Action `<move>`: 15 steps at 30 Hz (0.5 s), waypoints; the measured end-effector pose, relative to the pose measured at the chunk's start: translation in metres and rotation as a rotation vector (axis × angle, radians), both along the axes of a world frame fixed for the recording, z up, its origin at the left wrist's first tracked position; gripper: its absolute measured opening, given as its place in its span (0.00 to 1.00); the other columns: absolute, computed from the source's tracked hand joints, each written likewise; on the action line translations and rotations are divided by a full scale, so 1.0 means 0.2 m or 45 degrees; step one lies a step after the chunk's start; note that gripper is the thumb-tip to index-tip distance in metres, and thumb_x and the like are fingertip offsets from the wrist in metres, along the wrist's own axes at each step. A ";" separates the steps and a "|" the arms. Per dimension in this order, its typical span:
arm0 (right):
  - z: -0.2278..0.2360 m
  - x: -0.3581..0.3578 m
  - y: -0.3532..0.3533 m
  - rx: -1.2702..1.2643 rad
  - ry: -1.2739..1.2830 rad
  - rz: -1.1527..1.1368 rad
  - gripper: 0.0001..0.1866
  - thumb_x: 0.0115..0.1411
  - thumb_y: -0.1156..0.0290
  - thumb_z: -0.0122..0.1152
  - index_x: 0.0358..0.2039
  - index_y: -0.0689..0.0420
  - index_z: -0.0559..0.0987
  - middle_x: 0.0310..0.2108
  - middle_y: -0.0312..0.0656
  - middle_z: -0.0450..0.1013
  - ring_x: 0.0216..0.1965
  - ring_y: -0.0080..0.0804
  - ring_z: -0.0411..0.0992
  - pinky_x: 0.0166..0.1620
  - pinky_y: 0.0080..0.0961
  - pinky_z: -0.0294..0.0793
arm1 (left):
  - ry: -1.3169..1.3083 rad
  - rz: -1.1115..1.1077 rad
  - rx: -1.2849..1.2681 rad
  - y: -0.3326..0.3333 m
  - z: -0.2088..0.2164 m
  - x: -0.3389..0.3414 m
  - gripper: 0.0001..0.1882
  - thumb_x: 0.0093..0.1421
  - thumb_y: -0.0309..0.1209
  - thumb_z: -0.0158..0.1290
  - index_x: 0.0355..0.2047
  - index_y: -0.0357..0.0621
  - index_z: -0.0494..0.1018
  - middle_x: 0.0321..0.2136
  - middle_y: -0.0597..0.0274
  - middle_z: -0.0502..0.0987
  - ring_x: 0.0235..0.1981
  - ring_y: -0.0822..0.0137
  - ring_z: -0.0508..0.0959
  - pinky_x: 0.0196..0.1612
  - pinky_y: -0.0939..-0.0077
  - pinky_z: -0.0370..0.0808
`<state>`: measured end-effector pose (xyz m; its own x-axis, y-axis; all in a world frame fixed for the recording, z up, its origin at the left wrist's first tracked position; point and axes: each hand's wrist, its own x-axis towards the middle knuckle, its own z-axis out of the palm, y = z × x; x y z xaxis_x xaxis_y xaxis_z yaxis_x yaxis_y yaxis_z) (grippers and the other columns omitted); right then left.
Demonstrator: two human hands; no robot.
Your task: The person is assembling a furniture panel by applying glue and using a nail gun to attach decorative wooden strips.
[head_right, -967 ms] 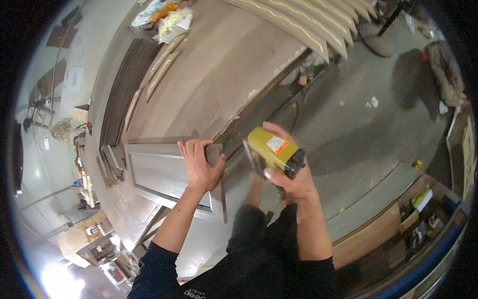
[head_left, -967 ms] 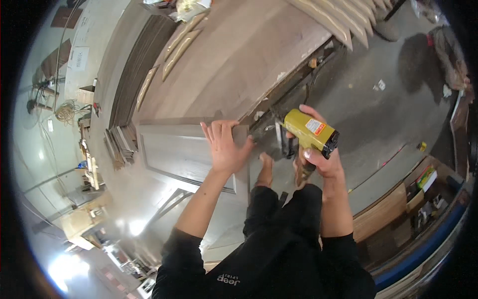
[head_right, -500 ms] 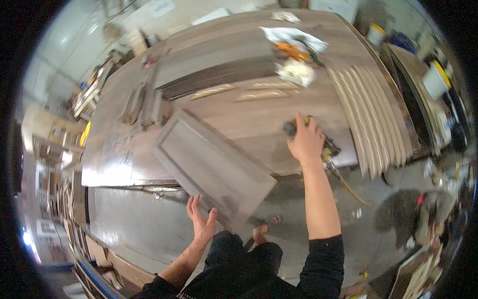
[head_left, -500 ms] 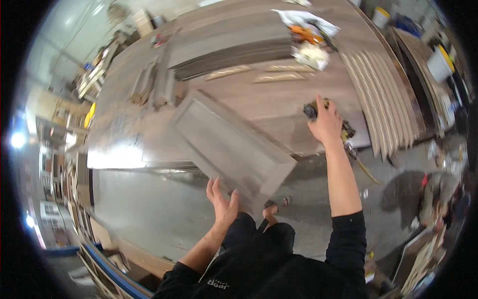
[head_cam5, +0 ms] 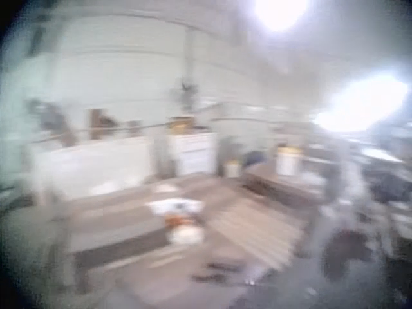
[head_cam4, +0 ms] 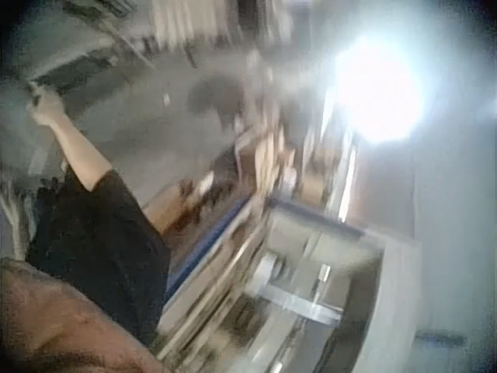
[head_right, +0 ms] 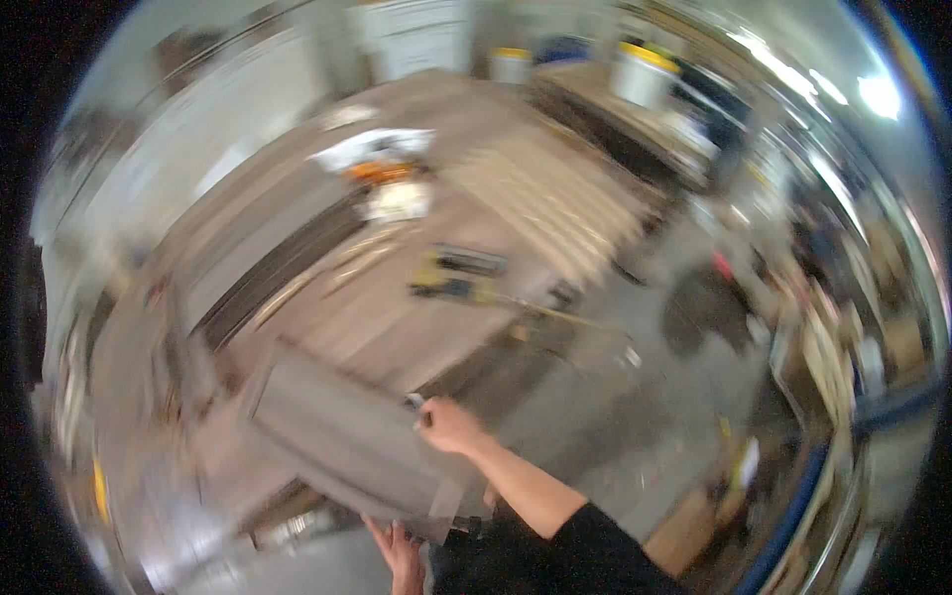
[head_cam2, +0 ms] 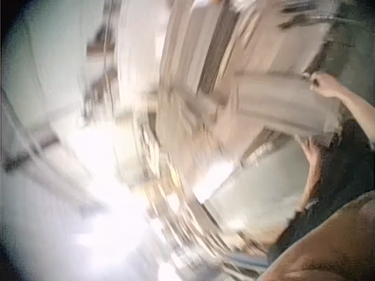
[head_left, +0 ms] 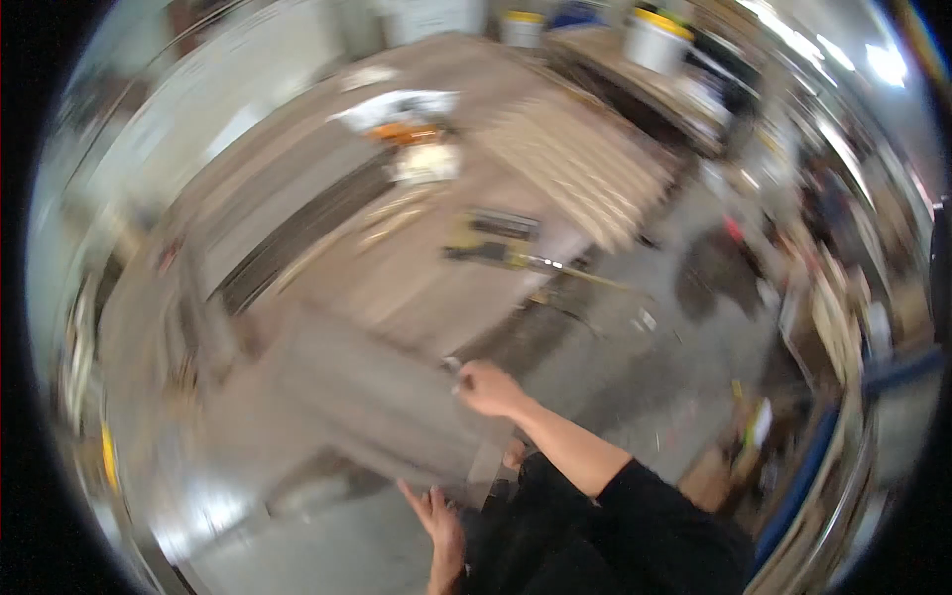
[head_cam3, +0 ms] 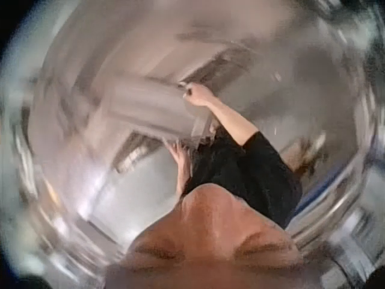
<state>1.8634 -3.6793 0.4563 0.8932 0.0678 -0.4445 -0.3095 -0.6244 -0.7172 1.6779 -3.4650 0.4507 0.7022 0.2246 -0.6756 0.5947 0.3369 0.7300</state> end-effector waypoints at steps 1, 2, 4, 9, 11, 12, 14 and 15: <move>-0.02 -0.07 0.03 0.073 0.026 0.002 0.25 0.61 0.53 0.61 0.54 0.55 0.77 0.50 0.52 0.74 0.53 0.50 0.72 0.55 0.42 0.72 | -0.093 -0.088 -0.065 0.13 0.08 -0.03 0.40 0.70 0.25 0.43 0.75 0.62 0.35 0.58 0.54 0.67 0.52 0.60 0.71 0.51 0.64 0.72; -0.07 -0.14 0.07 0.151 0.047 0.049 0.27 0.61 0.52 0.61 0.56 0.54 0.76 0.51 0.52 0.74 0.53 0.49 0.72 0.55 0.41 0.72 | -0.177 -0.128 -0.137 0.26 0.08 -0.09 0.41 0.70 0.24 0.43 0.75 0.59 0.34 0.60 0.53 0.65 0.54 0.59 0.71 0.49 0.62 0.74; -0.27 -0.31 0.17 0.414 0.082 -0.017 0.27 0.62 0.52 0.61 0.57 0.55 0.75 0.50 0.46 0.76 0.51 0.42 0.74 0.52 0.37 0.73 | -0.135 -0.297 -0.070 0.67 -0.16 -0.16 0.39 0.69 0.27 0.43 0.75 0.59 0.38 0.66 0.51 0.60 0.62 0.53 0.66 0.55 0.53 0.71; -0.33 -0.44 0.57 0.976 0.343 -0.436 0.28 0.62 0.56 0.59 0.59 0.58 0.74 0.53 0.43 0.74 0.52 0.33 0.71 0.53 0.33 0.71 | -0.091 -0.245 0.236 1.12 -0.10 0.05 0.37 0.67 0.28 0.51 0.72 0.42 0.48 0.55 0.46 0.72 0.49 0.49 0.76 0.49 0.62 0.78; -0.30 -0.48 0.77 1.043 0.340 -0.483 0.28 0.62 0.56 0.59 0.60 0.58 0.73 0.54 0.44 0.73 0.53 0.35 0.71 0.55 0.34 0.69 | -0.232 -0.025 0.250 1.50 -0.32 -0.09 0.34 0.68 0.31 0.50 0.71 0.47 0.51 0.54 0.44 0.72 0.49 0.49 0.76 0.51 0.58 0.78; -0.25 -0.53 0.87 1.109 0.384 -0.479 0.29 0.63 0.56 0.59 0.60 0.58 0.73 0.55 0.45 0.73 0.54 0.36 0.71 0.57 0.34 0.68 | -0.314 0.020 0.231 1.69 -0.47 -0.19 0.32 0.68 0.33 0.50 0.70 0.50 0.54 0.54 0.44 0.72 0.49 0.48 0.76 0.51 0.55 0.78; -0.23 -0.61 0.98 1.076 0.401 -0.536 0.28 0.63 0.55 0.59 0.60 0.57 0.73 0.54 0.45 0.73 0.53 0.36 0.71 0.55 0.35 0.70 | -0.102 0.228 0.323 1.38 -0.09 -0.23 0.26 0.69 0.36 0.48 0.67 0.53 0.59 0.53 0.44 0.72 0.50 0.48 0.76 0.52 0.51 0.77; -0.22 -0.63 1.05 1.087 0.361 -0.500 0.28 0.63 0.54 0.59 0.60 0.56 0.73 0.53 0.44 0.74 0.53 0.37 0.72 0.56 0.36 0.69 | 0.044 0.314 0.141 1.36 -0.02 -0.27 0.25 0.69 0.38 0.48 0.66 0.53 0.59 0.53 0.46 0.72 0.51 0.47 0.75 0.54 0.48 0.76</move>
